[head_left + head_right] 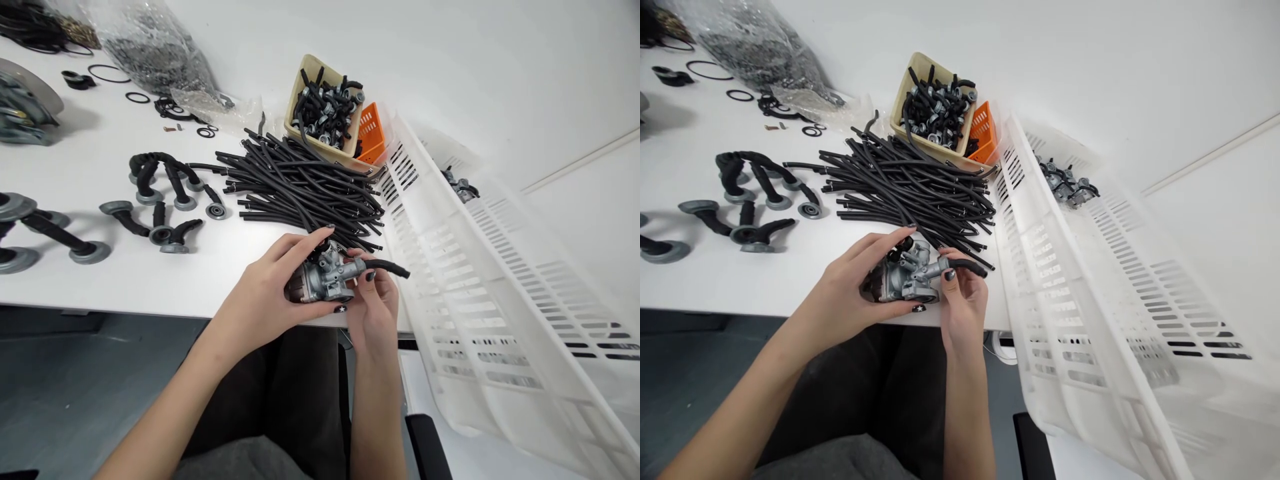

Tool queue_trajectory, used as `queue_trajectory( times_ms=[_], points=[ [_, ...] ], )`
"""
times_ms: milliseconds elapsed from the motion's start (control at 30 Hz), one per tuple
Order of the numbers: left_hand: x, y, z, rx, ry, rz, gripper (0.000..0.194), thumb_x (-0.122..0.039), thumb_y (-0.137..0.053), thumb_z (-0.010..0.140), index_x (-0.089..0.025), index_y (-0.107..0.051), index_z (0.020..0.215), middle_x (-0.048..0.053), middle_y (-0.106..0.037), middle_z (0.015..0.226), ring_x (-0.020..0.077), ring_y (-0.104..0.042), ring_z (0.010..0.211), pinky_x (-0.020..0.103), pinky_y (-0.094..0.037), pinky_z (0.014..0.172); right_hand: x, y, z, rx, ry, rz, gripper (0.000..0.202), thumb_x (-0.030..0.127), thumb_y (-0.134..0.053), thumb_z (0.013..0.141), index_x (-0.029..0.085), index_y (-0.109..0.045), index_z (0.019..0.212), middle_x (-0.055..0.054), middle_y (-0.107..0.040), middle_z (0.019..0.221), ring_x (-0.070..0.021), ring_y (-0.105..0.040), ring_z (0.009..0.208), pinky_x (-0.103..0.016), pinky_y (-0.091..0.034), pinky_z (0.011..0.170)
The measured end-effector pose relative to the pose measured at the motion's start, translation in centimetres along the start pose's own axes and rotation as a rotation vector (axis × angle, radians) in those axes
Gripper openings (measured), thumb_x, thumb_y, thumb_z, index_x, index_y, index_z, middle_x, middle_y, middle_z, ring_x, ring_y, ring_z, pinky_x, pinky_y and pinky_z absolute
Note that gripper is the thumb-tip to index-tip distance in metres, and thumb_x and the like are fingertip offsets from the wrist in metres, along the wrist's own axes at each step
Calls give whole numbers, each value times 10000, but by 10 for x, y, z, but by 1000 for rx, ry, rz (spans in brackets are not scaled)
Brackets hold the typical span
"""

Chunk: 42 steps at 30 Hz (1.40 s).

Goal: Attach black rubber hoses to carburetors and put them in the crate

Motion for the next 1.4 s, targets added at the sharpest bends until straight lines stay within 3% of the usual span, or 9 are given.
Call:
queue_trajectory(
  times_ms=[300,633,867,1233,1400],
  points=[
    [-1,0,-1,-3,-3,16,759,-352,-745,802,-326,-378,1466,19,-545,1346,209,-564,1222,304,-482,1010,0,4,1,39,2,39,162,403,-711,848,269,-736,935,-30,-692,1049,-167,-620,844,-341,-518,800],
    [-2,1,0,14,19,11,744,-335,-736,809,-328,-380,1462,32,-545,1349,230,-559,1231,353,-462,1043,1,1,0,50,34,26,117,353,-712,842,258,-744,902,-28,-710,1042,-186,-637,924,-345,-522,831],
    [-1,0,0,11,27,5,752,-330,-743,802,-332,-380,1461,30,-546,1349,232,-562,1225,354,-471,1030,0,1,0,15,17,-43,220,427,-747,803,252,-746,936,-41,-693,1020,-166,-603,813,-317,-516,740],
    [-4,2,0,22,27,5,744,-327,-733,812,-323,-374,1464,37,-543,1349,236,-558,1231,363,-476,1032,2,-1,1,-33,-64,-2,306,451,-810,724,233,-719,919,-37,-695,961,-181,-629,859,-311,-514,746],
    [-1,-1,0,1,-26,32,743,-352,-729,811,-350,-372,1462,35,-544,1337,246,-568,1220,369,-493,1015,3,-2,1,-9,-73,-44,343,450,-772,771,275,-702,1057,-20,-689,1011,-151,-614,814,-297,-501,731]
  ],
)
Point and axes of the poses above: each hand's wrist, its own z-axis towards the middle knuckle, its own y-axis out of the back of the hand, x = y × z, the point moved 2 cm from there along z, towards the middle knuckle
